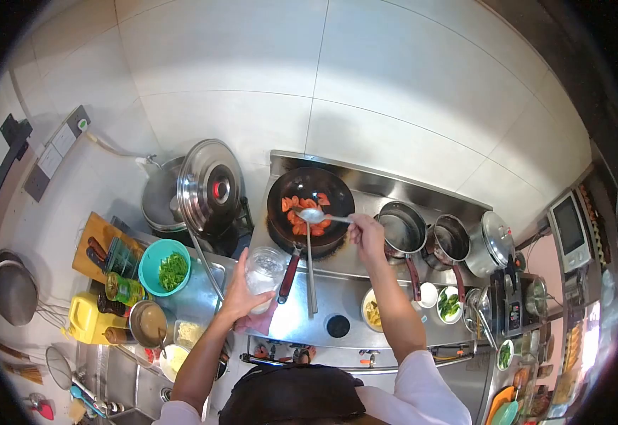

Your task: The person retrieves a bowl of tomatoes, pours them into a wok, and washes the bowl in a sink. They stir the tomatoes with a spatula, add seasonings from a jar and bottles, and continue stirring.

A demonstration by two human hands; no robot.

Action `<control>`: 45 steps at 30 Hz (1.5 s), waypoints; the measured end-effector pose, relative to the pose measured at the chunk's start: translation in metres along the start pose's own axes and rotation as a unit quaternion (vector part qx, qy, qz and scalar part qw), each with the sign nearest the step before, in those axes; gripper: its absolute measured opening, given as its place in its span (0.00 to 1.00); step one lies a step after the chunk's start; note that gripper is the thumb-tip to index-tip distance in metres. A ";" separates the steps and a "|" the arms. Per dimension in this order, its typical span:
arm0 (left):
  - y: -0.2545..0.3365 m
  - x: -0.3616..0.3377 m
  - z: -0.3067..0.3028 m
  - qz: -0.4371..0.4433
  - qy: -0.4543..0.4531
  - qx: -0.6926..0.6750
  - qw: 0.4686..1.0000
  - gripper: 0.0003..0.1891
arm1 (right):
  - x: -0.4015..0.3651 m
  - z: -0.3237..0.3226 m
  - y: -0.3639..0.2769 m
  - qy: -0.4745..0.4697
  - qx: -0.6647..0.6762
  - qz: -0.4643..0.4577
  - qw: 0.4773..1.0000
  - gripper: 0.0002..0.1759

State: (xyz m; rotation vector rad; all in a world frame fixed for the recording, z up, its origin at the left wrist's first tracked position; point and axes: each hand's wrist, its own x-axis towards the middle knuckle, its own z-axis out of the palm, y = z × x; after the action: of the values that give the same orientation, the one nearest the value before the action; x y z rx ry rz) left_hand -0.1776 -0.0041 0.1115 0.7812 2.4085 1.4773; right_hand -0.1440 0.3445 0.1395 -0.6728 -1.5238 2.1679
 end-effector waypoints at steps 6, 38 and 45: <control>0.022 -0.013 0.015 0.027 -0.050 -0.019 0.998 0.64 | -0.099 0.056 -0.001 -0.183 -0.150 0.079 0.968 0.10; 0.003 -0.101 0.061 -0.015 -0.453 -0.111 0.885 0.60 | -0.241 -0.025 0.037 -0.439 -0.375 -0.058 0.815 0.50; 0.024 -0.103 0.062 0.002 -0.480 -0.091 0.872 0.59 | -0.251 -0.038 0.064 -0.378 -0.463 0.080 0.798 0.44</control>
State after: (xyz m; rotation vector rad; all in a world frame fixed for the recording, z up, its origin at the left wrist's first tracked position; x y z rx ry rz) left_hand -0.0569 -0.0038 0.0935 1.1186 1.4864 0.9263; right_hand 0.0765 0.2071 0.1070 -0.1349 -3.1284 1.7406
